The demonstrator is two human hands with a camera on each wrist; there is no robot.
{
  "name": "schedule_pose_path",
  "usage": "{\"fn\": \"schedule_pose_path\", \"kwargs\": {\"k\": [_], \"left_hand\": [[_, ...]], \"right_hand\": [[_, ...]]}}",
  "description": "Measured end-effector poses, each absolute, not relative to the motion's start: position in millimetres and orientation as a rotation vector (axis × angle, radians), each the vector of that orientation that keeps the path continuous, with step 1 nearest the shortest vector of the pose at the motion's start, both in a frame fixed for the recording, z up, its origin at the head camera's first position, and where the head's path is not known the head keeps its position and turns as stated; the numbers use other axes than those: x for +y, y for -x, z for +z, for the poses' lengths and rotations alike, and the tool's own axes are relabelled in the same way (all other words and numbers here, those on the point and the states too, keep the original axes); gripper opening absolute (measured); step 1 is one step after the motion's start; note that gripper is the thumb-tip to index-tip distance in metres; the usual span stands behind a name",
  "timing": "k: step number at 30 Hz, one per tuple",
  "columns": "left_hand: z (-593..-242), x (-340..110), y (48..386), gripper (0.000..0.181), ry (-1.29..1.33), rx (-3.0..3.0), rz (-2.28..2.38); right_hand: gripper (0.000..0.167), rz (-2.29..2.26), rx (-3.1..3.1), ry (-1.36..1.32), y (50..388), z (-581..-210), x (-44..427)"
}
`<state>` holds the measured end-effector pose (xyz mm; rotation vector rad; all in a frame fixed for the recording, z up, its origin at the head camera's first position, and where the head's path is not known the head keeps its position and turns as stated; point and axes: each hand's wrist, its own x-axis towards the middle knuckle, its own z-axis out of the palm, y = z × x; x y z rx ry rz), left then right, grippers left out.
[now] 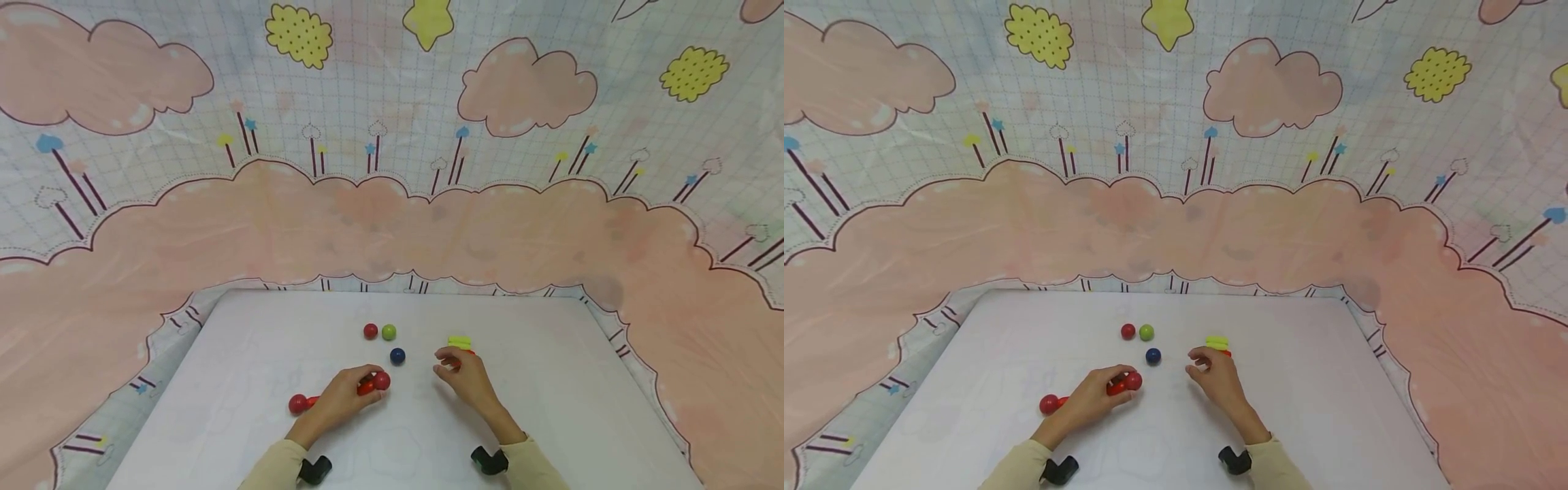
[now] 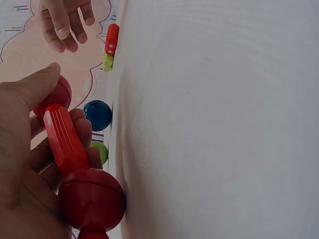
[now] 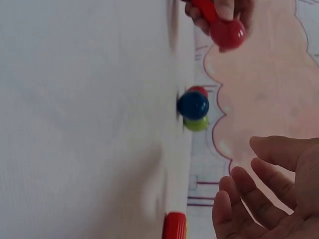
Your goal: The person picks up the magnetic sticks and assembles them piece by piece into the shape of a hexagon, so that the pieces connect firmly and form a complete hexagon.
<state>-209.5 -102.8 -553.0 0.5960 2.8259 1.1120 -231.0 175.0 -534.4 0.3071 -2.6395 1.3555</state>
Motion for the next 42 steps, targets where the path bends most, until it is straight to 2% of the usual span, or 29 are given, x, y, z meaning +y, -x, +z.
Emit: {"fn": "schedule_pose_path", "kwargs": {"k": [26, 42], "left_hand": [[-549, -105, 210, 0.042, -0.564, 2.814, 1.133], [-550, -106, 209, 0.043, -0.54, 2.819, 1.127]], "right_hand": [[0.032, 1.235, -2.724, -0.064, 242, -544, 219], [0.025, 1.22, -2.797, -0.017, 244, -551, 220]]}}
